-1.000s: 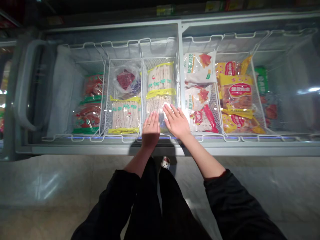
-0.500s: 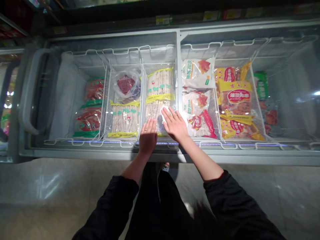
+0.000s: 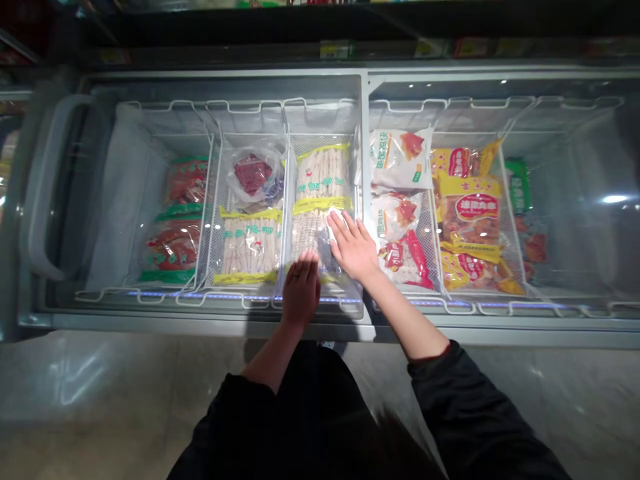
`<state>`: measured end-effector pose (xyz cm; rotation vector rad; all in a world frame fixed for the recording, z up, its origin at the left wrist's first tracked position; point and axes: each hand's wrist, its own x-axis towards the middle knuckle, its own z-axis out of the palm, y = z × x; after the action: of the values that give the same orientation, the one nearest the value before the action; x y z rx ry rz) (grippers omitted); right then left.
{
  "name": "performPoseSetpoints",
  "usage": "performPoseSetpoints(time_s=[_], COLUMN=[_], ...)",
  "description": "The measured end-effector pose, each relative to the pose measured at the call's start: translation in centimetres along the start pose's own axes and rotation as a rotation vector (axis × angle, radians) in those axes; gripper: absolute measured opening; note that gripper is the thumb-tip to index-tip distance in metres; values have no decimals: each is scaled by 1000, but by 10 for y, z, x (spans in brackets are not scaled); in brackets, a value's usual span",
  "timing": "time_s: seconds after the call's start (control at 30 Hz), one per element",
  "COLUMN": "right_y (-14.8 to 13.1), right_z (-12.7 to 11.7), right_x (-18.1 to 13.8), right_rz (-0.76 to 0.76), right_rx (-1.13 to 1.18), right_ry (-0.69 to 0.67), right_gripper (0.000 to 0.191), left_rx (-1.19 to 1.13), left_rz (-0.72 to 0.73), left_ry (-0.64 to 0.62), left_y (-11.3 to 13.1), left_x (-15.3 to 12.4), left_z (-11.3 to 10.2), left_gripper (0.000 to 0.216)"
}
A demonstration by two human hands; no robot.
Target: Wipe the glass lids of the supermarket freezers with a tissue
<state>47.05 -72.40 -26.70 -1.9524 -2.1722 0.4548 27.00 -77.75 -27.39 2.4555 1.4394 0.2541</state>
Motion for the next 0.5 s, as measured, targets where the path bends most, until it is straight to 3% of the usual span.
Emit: performPoseSetpoints(time_s=[0.07, 0.17, 0.3, 0.4, 0.5], right_y=[9, 22, 15, 3, 7], right_z=[-4, -5, 4, 6, -3], right_x=[26, 51, 37, 25, 43], right_rz=[-25, 106, 257, 195, 62], right_rx=[-3, 6, 24, -2, -20], right_ry=[-6, 59, 150, 102, 10], right_gripper=[64, 66, 67, 66, 64], left_rx=[12, 14, -15, -31, -43], left_rz=[7, 4, 15, 21, 13], left_ry=[11, 33, 22, 33, 38], left_y=[-1, -2, -2, -2, -3], left_x=[-2, -3, -3, -2, -2], left_z=[3, 4, 1, -1, -1], left_gripper=[58, 62, 69, 72, 75])
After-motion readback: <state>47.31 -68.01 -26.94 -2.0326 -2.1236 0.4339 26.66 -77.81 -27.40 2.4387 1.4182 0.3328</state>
